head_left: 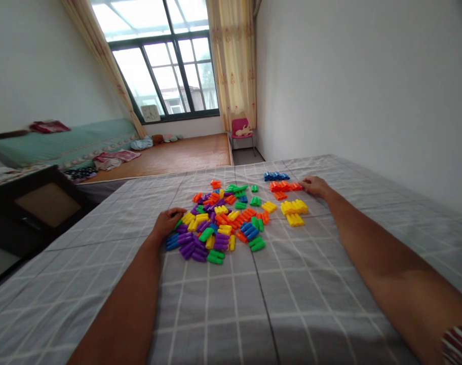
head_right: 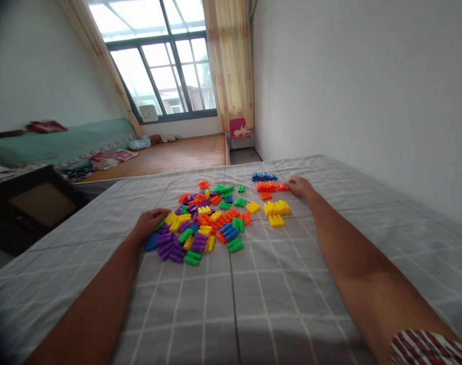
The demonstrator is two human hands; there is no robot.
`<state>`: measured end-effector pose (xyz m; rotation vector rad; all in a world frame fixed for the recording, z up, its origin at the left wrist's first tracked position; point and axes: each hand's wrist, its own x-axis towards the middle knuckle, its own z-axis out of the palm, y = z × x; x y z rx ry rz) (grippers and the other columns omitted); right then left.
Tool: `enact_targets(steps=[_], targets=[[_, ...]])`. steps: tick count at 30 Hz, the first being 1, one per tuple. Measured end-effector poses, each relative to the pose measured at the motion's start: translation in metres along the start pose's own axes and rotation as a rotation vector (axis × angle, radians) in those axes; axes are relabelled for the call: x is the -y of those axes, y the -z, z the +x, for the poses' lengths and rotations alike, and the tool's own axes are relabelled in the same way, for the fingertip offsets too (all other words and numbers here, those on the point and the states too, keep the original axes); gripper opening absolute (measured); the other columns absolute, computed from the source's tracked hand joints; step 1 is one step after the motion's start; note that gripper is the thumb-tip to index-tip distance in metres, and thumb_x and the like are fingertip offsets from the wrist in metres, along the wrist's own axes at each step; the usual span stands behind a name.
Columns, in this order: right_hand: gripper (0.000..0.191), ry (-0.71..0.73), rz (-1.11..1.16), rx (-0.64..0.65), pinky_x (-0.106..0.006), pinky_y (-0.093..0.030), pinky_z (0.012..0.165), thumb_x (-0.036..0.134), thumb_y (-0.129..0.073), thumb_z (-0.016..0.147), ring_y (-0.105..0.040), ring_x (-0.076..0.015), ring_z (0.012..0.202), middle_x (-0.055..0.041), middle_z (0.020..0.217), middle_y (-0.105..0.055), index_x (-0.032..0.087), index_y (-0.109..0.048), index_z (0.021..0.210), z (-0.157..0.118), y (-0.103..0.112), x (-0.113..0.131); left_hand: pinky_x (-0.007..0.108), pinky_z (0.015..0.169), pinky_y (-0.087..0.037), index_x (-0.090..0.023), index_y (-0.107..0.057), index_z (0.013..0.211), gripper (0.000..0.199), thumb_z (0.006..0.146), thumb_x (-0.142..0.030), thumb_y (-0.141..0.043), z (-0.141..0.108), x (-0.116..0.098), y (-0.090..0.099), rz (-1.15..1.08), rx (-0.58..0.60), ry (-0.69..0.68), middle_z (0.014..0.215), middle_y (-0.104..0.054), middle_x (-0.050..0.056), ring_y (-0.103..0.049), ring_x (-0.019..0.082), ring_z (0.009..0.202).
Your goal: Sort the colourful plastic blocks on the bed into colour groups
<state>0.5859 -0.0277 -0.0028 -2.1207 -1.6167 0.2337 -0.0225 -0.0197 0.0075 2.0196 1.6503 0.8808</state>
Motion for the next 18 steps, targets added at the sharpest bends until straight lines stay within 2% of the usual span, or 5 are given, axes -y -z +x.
enact_targets(steps=[6,10,12,14,18], targets=[[0.032,0.051,-0.01,0.016,-0.025,-0.043,0.06,0.043,-0.056,0.08,-0.064,-0.0185,0.073,-0.0063,0.081,-0.073,0.017,-0.071,0.092,-0.002,-0.005,0.007,0.026,0.066,-0.05,-0.017,-0.075,0.09,0.04,0.069,-0.044,-0.054,-0.005,-0.012,0.002,0.006,-0.006,0.009,0.08,-0.075,0.003,-0.066,0.022,0.079],[0.029,0.129,-0.056,-0.086,-0.027,-0.044,0.066,0.04,-0.057,0.079,-0.064,-0.0202,0.08,-0.0073,0.09,-0.074,0.018,-0.072,0.09,-0.006,0.007,0.022,0.026,0.067,-0.05,-0.019,-0.075,0.088,0.037,0.069,-0.042,-0.054,-0.005,-0.015,0.001,0.002,-0.019,0.011,0.084,-0.076,0.002,-0.066,0.021,0.08],[0.031,0.265,0.0,-0.017,-0.027,-0.045,0.069,0.041,-0.059,0.078,-0.064,-0.0197,0.081,-0.0061,0.092,-0.074,0.019,-0.073,0.094,-0.008,0.013,0.036,0.026,0.067,-0.05,-0.019,-0.075,0.088,0.037,0.068,-0.042,-0.054,-0.005,-0.016,0.001,0.006,-0.013,0.009,0.084,-0.076,0.002,-0.066,0.021,0.08],[0.03,0.4,0.05,0.126,-0.027,-0.046,0.071,0.042,-0.064,0.074,-0.064,-0.0192,0.081,-0.0038,0.092,-0.074,0.021,-0.073,0.094,-0.01,0.016,0.052,0.026,0.067,-0.05,-0.018,-0.075,0.089,0.038,0.068,-0.043,-0.054,-0.005,-0.016,0.002,0.013,-0.005,0.009,0.081,-0.075,0.003,-0.066,0.022,0.08],[0.021,0.453,-0.062,0.253,-0.027,-0.044,0.07,0.037,-0.074,0.065,-0.064,-0.0196,0.082,0.0003,0.088,-0.074,0.025,-0.074,0.082,-0.014,0.014,0.072,0.026,0.066,-0.05,-0.017,-0.075,0.09,0.04,0.069,-0.043,-0.053,-0.005,-0.015,0.002,0.015,-0.001,-0.003,0.082,-0.075,0.004,-0.065,0.022,0.081]])
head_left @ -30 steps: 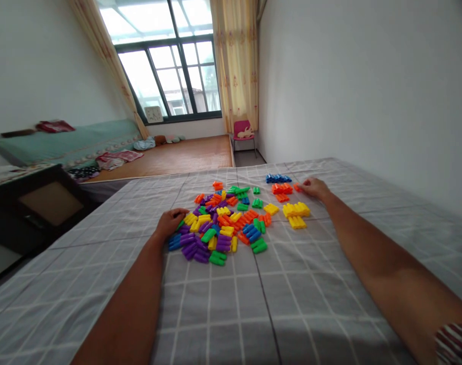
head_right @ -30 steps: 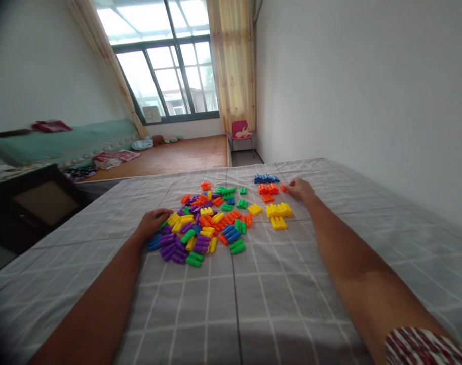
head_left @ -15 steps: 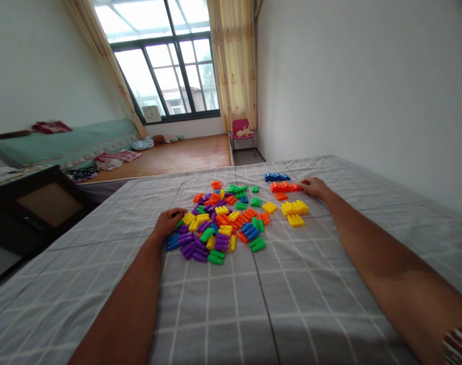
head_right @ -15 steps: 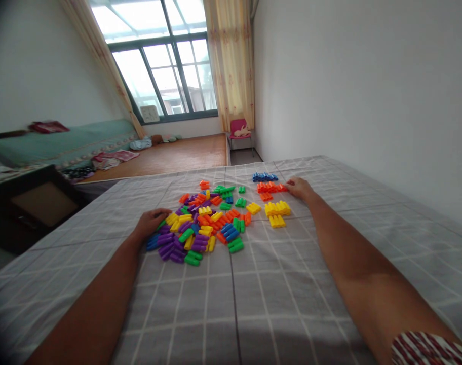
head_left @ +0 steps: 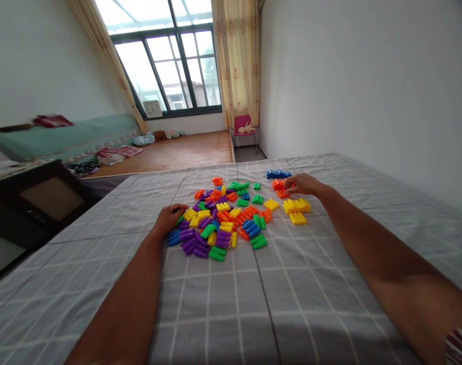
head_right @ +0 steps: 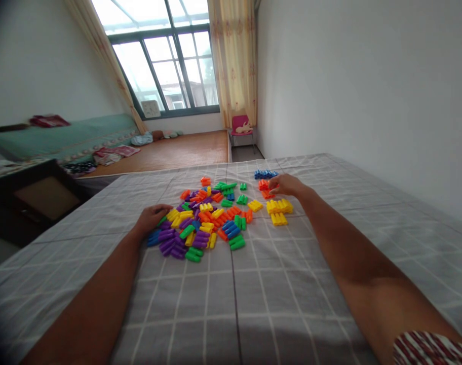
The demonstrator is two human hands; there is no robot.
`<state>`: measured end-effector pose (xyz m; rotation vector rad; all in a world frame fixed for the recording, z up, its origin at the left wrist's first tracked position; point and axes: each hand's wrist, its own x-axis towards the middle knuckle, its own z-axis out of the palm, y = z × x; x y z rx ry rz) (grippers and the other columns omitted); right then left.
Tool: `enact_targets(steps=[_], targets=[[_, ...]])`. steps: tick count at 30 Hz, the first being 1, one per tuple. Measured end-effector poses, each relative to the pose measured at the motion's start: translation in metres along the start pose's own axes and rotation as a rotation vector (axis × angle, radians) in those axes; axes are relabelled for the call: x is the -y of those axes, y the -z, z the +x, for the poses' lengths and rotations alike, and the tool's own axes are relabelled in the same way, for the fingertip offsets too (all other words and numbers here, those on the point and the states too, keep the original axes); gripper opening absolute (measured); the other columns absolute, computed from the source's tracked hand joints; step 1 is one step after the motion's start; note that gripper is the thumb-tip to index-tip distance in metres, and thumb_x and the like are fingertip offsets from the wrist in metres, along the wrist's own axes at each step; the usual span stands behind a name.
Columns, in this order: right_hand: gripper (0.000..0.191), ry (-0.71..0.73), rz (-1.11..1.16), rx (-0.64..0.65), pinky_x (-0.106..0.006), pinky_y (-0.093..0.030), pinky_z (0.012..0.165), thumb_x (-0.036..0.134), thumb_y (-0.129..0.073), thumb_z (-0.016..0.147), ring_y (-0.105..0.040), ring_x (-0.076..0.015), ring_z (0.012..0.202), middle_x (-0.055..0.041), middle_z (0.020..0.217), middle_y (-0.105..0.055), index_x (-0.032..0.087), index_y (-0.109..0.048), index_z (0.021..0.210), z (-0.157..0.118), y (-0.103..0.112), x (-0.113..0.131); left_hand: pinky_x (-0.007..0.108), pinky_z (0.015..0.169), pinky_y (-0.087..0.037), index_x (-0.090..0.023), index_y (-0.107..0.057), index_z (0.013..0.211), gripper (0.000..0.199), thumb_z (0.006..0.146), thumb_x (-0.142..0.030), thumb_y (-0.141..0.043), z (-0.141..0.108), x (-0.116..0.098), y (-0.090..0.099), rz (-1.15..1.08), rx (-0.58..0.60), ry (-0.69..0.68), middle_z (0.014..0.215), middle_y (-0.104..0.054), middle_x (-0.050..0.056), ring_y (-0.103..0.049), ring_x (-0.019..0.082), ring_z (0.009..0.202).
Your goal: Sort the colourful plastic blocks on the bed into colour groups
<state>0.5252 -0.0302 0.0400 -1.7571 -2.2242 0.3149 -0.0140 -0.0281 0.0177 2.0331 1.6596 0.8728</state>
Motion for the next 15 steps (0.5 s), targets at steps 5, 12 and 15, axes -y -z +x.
enact_targets(steps=[5,12,15], targets=[[0.022,-0.045,-0.065,0.032,-0.025,-0.041,0.064,0.039,-0.076,0.064,-0.063,-0.0186,0.078,0.0001,0.084,-0.073,0.024,-0.072,0.079,-0.001,-0.005,0.003,0.026,0.064,-0.049,-0.016,-0.075,0.089,0.039,0.069,-0.042,-0.054,0.0,0.002,-0.001,-0.019,0.001,0.013,0.078,-0.074,0.004,-0.065,0.021,0.078],[0.021,-0.078,-0.13,0.018,-0.025,-0.037,0.062,0.043,-0.073,0.067,-0.062,-0.0175,0.073,0.0004,0.083,-0.072,0.026,-0.072,0.079,-0.002,-0.008,0.011,0.025,0.063,-0.049,-0.016,-0.074,0.09,0.038,0.07,-0.04,-0.054,0.0,0.001,-0.003,-0.034,-0.001,0.023,0.077,-0.074,0.003,-0.065,0.02,0.077],[0.024,-0.048,-0.142,-0.038,-0.026,-0.036,0.062,0.048,-0.069,0.072,-0.061,-0.0179,0.072,-0.0014,0.081,-0.072,0.024,-0.072,0.078,-0.005,-0.002,0.023,0.025,0.064,-0.049,-0.017,-0.075,0.091,0.037,0.071,-0.039,-0.053,0.0,0.004,-0.004,-0.033,-0.004,0.01,0.077,-0.074,0.003,-0.065,0.02,0.077]])
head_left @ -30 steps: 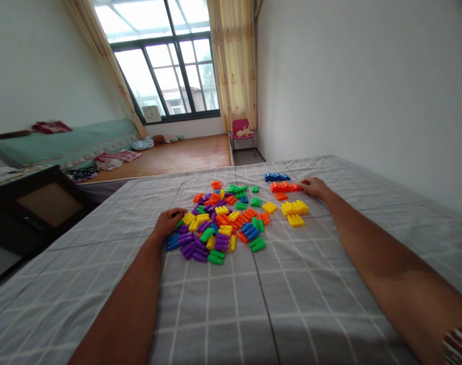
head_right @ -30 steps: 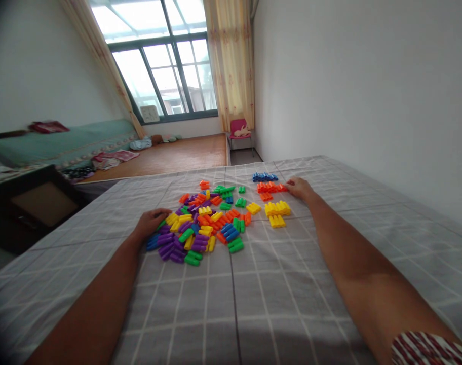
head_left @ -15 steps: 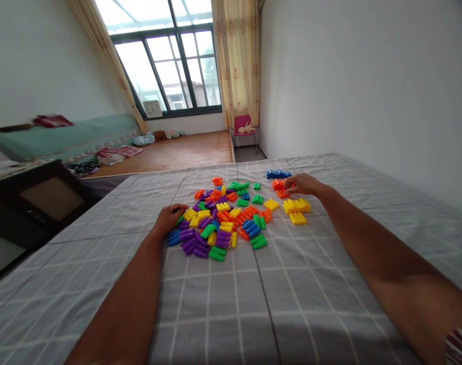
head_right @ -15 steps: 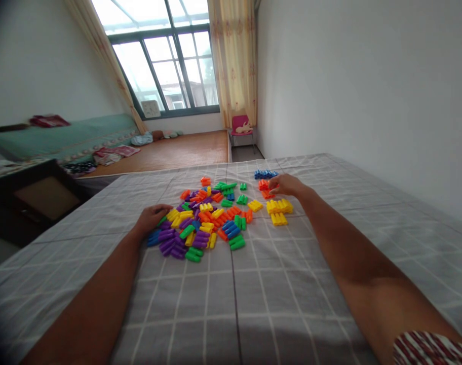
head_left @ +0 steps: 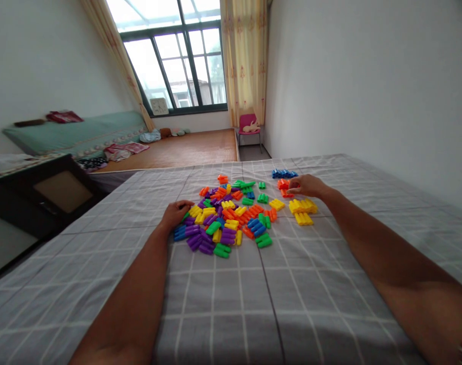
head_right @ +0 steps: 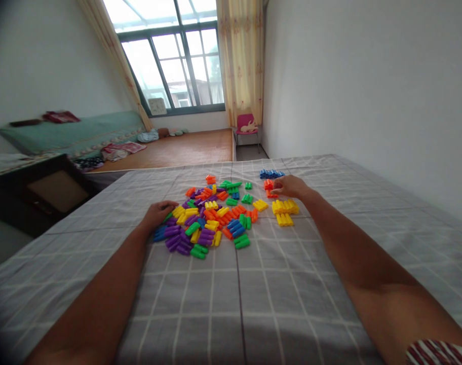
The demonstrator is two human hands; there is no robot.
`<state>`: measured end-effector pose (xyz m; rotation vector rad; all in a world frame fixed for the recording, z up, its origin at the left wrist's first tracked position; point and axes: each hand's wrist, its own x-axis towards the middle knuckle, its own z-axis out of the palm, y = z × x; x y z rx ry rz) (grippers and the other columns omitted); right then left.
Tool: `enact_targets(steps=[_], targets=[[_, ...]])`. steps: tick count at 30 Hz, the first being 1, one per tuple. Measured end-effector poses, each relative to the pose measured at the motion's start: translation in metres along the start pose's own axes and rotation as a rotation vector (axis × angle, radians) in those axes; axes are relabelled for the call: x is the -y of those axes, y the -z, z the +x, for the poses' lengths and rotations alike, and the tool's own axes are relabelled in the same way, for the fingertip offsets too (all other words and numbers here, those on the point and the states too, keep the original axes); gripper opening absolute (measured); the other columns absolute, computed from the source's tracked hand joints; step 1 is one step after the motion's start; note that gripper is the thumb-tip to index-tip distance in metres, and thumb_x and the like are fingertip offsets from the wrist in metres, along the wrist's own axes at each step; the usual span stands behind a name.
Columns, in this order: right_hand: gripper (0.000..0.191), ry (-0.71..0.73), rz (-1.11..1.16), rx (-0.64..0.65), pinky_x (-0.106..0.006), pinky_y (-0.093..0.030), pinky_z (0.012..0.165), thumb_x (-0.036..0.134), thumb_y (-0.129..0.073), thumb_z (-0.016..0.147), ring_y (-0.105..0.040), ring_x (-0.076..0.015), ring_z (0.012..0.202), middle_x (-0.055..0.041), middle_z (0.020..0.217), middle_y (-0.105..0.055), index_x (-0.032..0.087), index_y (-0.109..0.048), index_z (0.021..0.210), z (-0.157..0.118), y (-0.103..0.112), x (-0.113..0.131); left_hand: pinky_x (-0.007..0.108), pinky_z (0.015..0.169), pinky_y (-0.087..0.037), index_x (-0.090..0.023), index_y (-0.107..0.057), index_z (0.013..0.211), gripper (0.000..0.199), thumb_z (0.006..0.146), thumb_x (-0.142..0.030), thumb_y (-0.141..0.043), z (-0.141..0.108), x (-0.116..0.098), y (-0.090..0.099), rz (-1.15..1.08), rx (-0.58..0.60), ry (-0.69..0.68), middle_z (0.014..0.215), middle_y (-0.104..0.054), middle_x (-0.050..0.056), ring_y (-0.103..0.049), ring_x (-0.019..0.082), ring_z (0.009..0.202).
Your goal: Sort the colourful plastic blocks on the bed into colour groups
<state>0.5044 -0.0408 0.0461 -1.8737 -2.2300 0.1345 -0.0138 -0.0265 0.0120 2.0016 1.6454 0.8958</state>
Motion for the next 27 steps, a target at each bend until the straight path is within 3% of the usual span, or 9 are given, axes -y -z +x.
enact_targets(steps=[5,10,13,16,20,27], targets=[[0.031,0.183,0.072,-0.103,-0.025,-0.037,0.06,0.048,-0.055,0.085,-0.061,-0.0157,0.068,-0.0029,0.078,-0.072,0.021,-0.072,0.087,-0.007,0.009,0.049,0.026,0.066,-0.05,-0.016,-0.076,0.092,0.037,0.072,-0.036,-0.051,0.004,0.01,-0.003,0.008,-0.002,-0.038,0.08,-0.075,0.004,-0.066,0.02,0.075],[0.022,0.388,0.019,0.042,-0.023,-0.038,0.062,0.037,-0.055,0.086,-0.063,-0.0144,0.071,-0.0016,0.085,-0.073,0.022,-0.071,0.091,0.003,-0.009,0.119,0.025,0.065,-0.048,-0.017,-0.076,0.093,0.037,0.072,-0.032,-0.05,0.007,0.016,-0.005,0.041,-0.003,-0.059,0.08,-0.075,0.003,-0.065,0.018,0.072],[0.022,0.351,-0.042,0.037,-0.023,-0.041,0.068,0.032,-0.056,0.086,-0.065,-0.0162,0.08,-0.0028,0.096,-0.074,0.022,-0.07,0.1,0.023,-0.02,0.153,0.025,0.062,-0.047,-0.016,-0.076,0.096,0.038,0.073,-0.03,-0.049,0.006,0.015,-0.006,0.052,0.0,-0.057,0.078,-0.074,0.003,-0.064,0.018,0.069],[0.029,0.263,-0.091,0.046,-0.024,-0.043,0.071,0.038,-0.056,0.087,-0.066,-0.0196,0.089,-0.0056,0.103,-0.073,0.022,-0.068,0.109,0.045,-0.03,0.178,0.025,0.063,-0.048,-0.016,-0.076,0.096,0.037,0.073,-0.028,-0.05,0.004,0.015,-0.006,0.031,-0.01,-0.054,0.079,-0.075,0.003,-0.064,0.017,0.07],[0.035,0.179,-0.175,0.051,-0.026,-0.044,0.067,0.048,-0.06,0.083,-0.066,-0.0228,0.089,-0.0074,0.101,-0.073,0.024,-0.069,0.106,0.066,-0.044,0.191,0.025,0.064,-0.049,-0.018,-0.077,0.093,0.034,0.071,-0.026,-0.052,0.003,0.015,-0.007,0.004,-0.033,-0.046,0.076,-0.074,0.003,-0.064,0.018,0.073],[0.028,0.175,-0.116,0.022,-0.025,-0.046,0.07,0.034,-0.071,0.074,-0.066,-0.0206,0.089,-0.0041,0.099,-0.073,0.024,-0.07,0.101,0.069,-0.06,0.183,0.025,0.064,-0.049,-0.017,-0.076,0.093,0.036,0.072,-0.031,-0.051,0.006,0.016,-0.006,0.004,-0.007,-0.065,0.079,-0.075,0.003,-0.065,0.018,0.073]])
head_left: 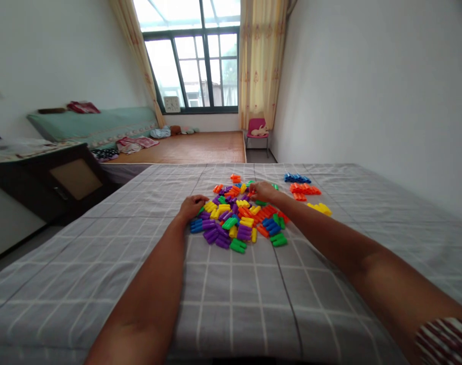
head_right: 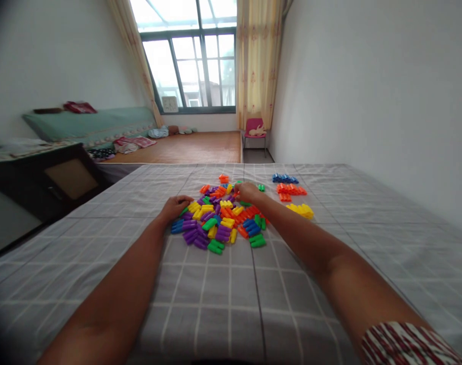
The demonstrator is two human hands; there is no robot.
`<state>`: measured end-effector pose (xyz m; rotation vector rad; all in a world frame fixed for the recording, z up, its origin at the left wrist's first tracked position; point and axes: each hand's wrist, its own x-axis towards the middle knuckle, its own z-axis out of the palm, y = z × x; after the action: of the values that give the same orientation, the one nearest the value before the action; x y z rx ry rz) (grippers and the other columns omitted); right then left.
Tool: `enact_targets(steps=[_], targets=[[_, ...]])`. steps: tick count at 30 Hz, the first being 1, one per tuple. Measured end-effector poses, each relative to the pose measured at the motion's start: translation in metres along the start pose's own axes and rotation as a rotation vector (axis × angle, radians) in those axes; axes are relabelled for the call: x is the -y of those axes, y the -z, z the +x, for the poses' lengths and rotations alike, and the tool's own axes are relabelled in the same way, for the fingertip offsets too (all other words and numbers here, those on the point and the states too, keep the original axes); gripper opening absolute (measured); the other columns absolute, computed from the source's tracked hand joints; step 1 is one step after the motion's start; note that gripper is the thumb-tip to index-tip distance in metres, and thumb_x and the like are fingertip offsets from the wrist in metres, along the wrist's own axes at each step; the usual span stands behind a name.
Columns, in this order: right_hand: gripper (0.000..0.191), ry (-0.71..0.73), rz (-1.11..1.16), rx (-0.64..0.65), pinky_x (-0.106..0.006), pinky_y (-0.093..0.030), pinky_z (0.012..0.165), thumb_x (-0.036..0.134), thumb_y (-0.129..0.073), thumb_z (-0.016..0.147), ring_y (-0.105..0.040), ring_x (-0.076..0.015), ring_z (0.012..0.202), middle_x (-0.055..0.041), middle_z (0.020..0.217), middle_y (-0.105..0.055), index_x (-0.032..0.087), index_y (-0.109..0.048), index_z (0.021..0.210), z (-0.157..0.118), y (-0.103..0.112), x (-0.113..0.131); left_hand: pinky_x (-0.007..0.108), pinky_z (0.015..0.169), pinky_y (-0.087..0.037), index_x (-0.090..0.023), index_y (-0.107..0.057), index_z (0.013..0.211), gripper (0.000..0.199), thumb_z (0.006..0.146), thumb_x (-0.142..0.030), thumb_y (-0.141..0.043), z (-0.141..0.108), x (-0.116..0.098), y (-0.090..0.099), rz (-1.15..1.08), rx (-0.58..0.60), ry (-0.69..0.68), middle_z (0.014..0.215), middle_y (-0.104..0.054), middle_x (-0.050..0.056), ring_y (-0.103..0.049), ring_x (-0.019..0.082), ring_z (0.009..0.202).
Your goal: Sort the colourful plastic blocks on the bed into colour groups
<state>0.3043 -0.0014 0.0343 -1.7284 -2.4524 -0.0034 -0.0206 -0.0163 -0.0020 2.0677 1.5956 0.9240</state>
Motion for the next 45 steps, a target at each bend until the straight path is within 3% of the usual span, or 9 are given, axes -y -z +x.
enact_targets(steps=[4,9,15,20,26,31,36,40,45], targets=[[0.031,0.079,0.178,-0.064,-0.026,-0.049,0.076,0.028,-0.073,0.073,-0.066,-0.0192,0.088,-0.003,0.103,-0.072,0.023,-0.068,0.104,-0.012,0.021,-0.022,0.025,0.064,-0.049,-0.017,-0.076,0.093,0.038,0.072,-0.035,-0.051,-0.001,-0.002,0.003,-0.008,0.008,-0.005,0.08,-0.075,0.003,-0.066,0.019,0.073],[0.035,-0.033,0.512,-0.251,-0.032,-0.054,0.079,0.024,-0.07,0.075,-0.067,-0.0197,0.09,-0.0088,0.112,-0.068,0.018,-0.064,0.109,-0.048,0.053,-0.106,0.026,0.065,-0.05,-0.016,-0.075,0.092,0.039,0.07,-0.038,-0.051,-0.003,-0.01,0.007,0.009,0.022,0.02,0.079,-0.075,0.003,-0.066,0.02,0.076],[0.031,-0.214,0.784,-0.252,-0.035,-0.055,0.082,0.025,-0.073,0.071,-0.067,-0.0209,0.094,-0.0099,0.108,-0.069,0.016,-0.065,0.1,-0.097,0.038,-0.198,0.027,0.067,-0.05,-0.017,-0.075,0.091,0.04,0.071,-0.041,-0.052,-0.002,-0.014,0.01,0.048,0.013,0.03,0.082,-0.075,0.004,-0.067,0.022,0.08],[0.032,-0.337,0.798,-0.357,-0.039,-0.055,0.083,0.028,-0.076,0.067,-0.066,-0.022,0.093,-0.0106,0.107,-0.069,0.016,-0.066,0.095,-0.113,0.028,-0.222,0.027,0.067,-0.051,-0.018,-0.075,0.092,0.041,0.07,-0.045,-0.053,-0.001,-0.004,0.008,0.024,0.015,0.026,0.084,-0.075,0.003,-0.067,0.021,0.077],[0.039,-0.061,0.925,-0.192,-0.032,-0.053,0.081,0.036,-0.068,0.075,-0.064,-0.0182,0.091,-0.007,0.101,-0.068,0.018,-0.065,0.11,-0.103,0.039,-0.166,0.026,0.067,-0.05,-0.019,-0.075,0.092,0.042,0.07,-0.048,-0.053,0.002,0.002,0.008,0.041,0.011,0.022,0.084,-0.075,0.002,-0.067,0.021,0.077],[0.032,0.228,0.577,-0.292,-0.034,-0.049,0.085,0.023,-0.064,0.073,-0.059,-0.0189,0.093,-0.0069,0.103,-0.061,0.019,-0.067,0.104,-0.087,0.041,-0.098,0.027,0.065,-0.051,-0.018,-0.075,0.092,0.04,0.071,-0.044,-0.053,-0.004,-0.011,0.008,0.043,0.006,0.038,0.08,-0.075,0.002,-0.066,0.021,0.077],[0.029,0.286,0.451,-0.38,-0.034,-0.047,0.087,0.021,-0.065,0.074,-0.058,-0.0208,0.094,-0.0075,0.099,-0.061,0.018,-0.061,0.102,-0.086,0.038,-0.053,0.03,0.076,-0.053,-0.018,-0.075,0.088,0.032,0.074,-0.034,-0.052,-0.003,-0.024,0.016,0.079,-0.036,0.019,0.085,-0.075,0.004,-0.067,0.022,0.083],[0.03,0.332,0.457,-0.386,-0.036,-0.047,0.088,0.03,-0.064,0.08,-0.059,-0.0221,0.096,-0.0083,0.105,-0.063,0.02,-0.058,0.108,-0.09,0.043,-0.029,0.032,0.09,-0.05,-0.02,-0.073,0.097,0.032,0.082,-0.03,-0.046,0.0,-0.064,0.021,0.078,-0.228,-0.182,0.108,-0.071,0.006,-0.063,0.022,0.103],[0.036,0.431,0.485,-0.425,-0.037,-0.047,0.089,0.036,-0.064,0.082,-0.058,-0.023,0.102,-0.0072,0.107,-0.064,0.024,-0.057,0.115,-0.096,0.046,-0.006,0.034,0.097,-0.046,-0.019,-0.068,0.112,0.036,0.087,-0.039,-0.051,-0.018,-0.133,-0.014,-0.084,0.089,-0.432,0.113,-0.069,0.007,-0.061,0.022,0.108]])
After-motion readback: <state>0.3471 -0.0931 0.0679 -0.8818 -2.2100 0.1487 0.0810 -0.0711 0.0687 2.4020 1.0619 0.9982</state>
